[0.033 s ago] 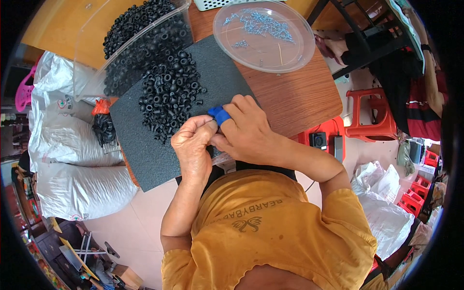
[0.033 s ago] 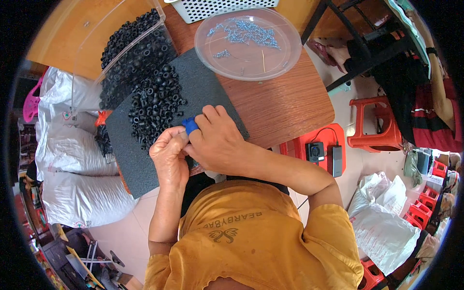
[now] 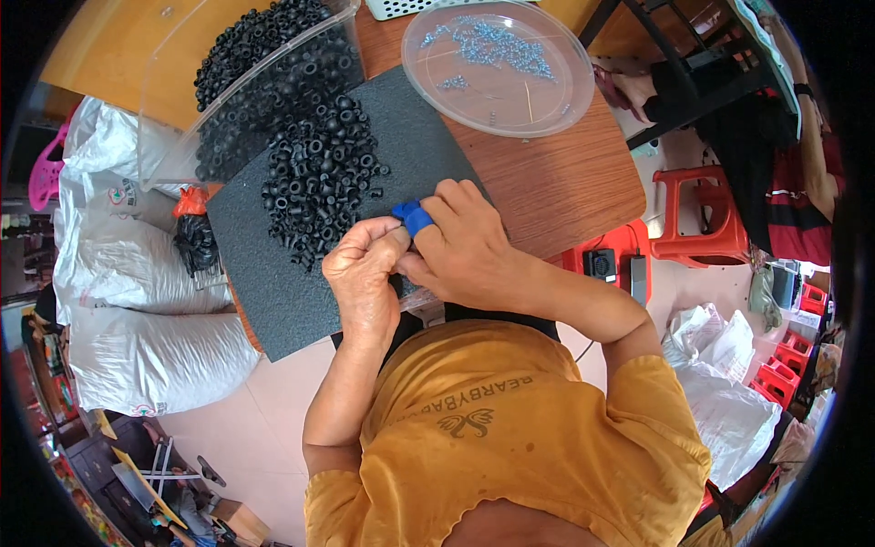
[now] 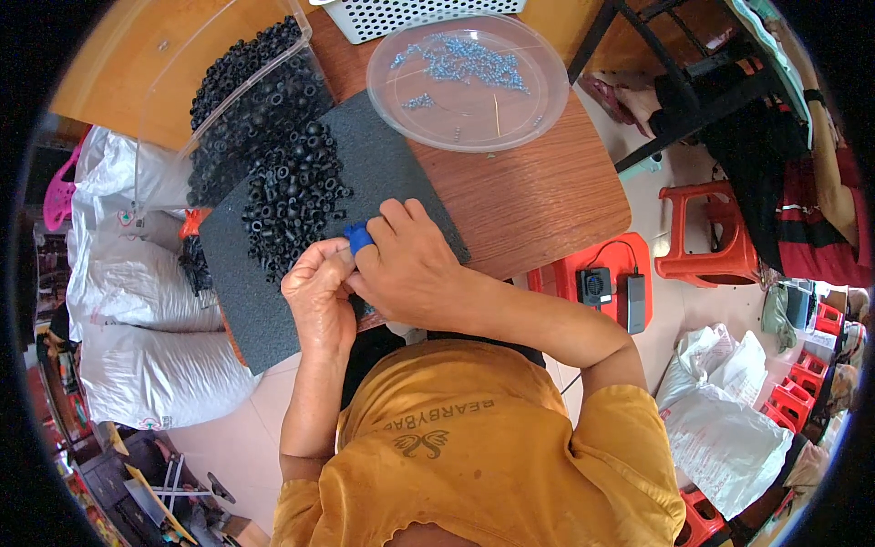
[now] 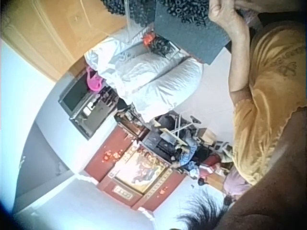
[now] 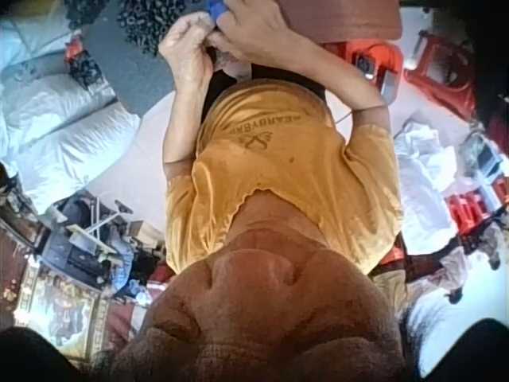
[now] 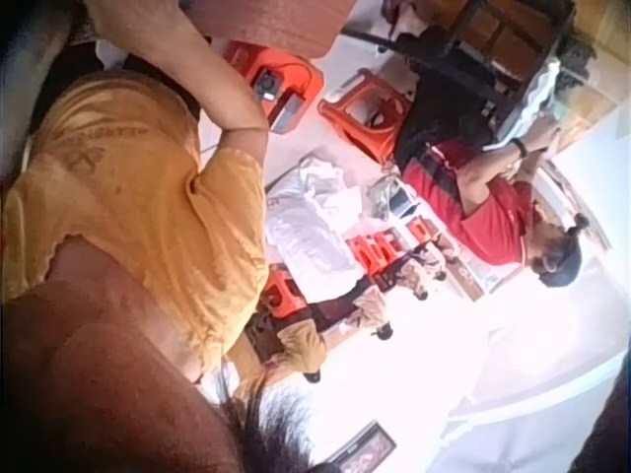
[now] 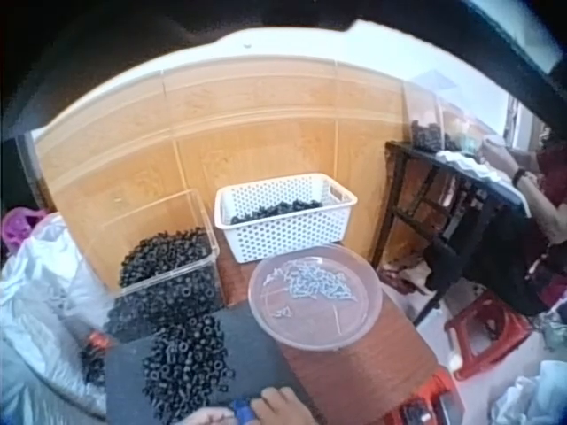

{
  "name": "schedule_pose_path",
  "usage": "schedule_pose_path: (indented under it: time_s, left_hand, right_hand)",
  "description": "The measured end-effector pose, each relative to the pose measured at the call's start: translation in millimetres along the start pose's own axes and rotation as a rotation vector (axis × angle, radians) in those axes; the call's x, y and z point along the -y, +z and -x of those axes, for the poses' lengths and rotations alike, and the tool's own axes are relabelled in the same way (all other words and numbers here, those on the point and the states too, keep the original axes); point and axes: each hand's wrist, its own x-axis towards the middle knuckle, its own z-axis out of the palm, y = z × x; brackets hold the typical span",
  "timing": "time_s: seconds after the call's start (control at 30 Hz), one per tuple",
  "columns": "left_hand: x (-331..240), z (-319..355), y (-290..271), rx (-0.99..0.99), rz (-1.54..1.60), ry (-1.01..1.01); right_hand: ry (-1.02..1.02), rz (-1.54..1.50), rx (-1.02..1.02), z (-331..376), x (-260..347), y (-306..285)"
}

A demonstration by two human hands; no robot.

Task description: The person assembles small components by picking metal pins from a plastic lid and inserting them into black rubber pieces by hand.

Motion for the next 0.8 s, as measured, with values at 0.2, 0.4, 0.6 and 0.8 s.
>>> schedule_pose_path:
  time_s: [0.2, 0.4, 0.6, 0.8]
  left_hand:
    - [3, -1, -1, -0.010, -0.020, 0.010]
    - [3, -1, -2, -0.002, -0.001, -0.044]
    - [-6, 4, -3, 0.122, 0.016, -0.121]
    - [1, 6, -9, 0.176, -0.064, -0.081]
  right_hand:
    - [-0.091, 0.071, 0.005, 1, -8, 5]
    - [-0.115, 0.038, -0.053, 1, -11, 5]
    - [-0.126, 0.034, -0.111, 5, -17, 9]
    - [-0.181, 0.003, -0.044, 9, -16, 5]
